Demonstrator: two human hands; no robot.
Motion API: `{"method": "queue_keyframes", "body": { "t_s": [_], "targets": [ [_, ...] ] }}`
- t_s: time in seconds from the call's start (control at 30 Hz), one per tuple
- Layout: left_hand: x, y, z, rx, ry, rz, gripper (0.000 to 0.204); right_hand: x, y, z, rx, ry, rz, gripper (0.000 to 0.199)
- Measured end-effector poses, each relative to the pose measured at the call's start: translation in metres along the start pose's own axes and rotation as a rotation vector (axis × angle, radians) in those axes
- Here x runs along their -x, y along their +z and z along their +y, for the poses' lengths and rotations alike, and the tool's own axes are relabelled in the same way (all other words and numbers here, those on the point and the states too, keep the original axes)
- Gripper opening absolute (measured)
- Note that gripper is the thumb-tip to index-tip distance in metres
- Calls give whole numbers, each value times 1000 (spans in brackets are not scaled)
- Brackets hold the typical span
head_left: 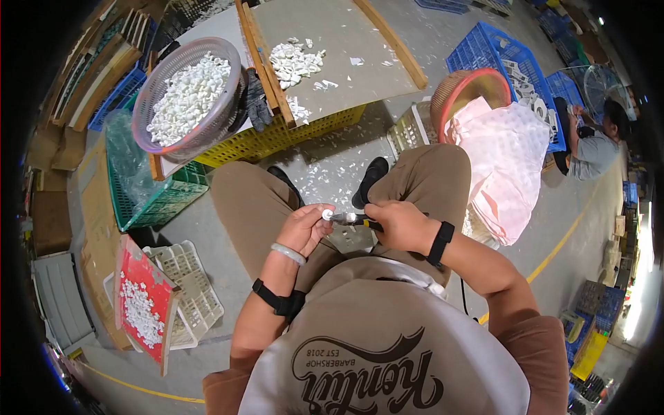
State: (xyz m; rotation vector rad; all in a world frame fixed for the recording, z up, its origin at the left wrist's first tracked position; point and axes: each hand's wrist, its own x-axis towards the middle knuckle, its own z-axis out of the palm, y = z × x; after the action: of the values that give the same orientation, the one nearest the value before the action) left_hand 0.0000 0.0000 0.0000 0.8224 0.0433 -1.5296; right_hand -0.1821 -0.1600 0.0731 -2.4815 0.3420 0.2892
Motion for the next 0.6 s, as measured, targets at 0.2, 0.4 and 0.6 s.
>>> {"method": "queue_keyframes", "body": {
  "t_s": [0.2,0.4,0.6],
  "targets": [
    [5,3,2,81,69,-90,10,11,1,-4,-55,-5,159,28],
    [4,4,3,54,100,-118,9,13,-4,-16,76,48,185,29],
    [5,12,3,18,84,-37,10,7,1,-17,120,57,187,43]
  ]
}}
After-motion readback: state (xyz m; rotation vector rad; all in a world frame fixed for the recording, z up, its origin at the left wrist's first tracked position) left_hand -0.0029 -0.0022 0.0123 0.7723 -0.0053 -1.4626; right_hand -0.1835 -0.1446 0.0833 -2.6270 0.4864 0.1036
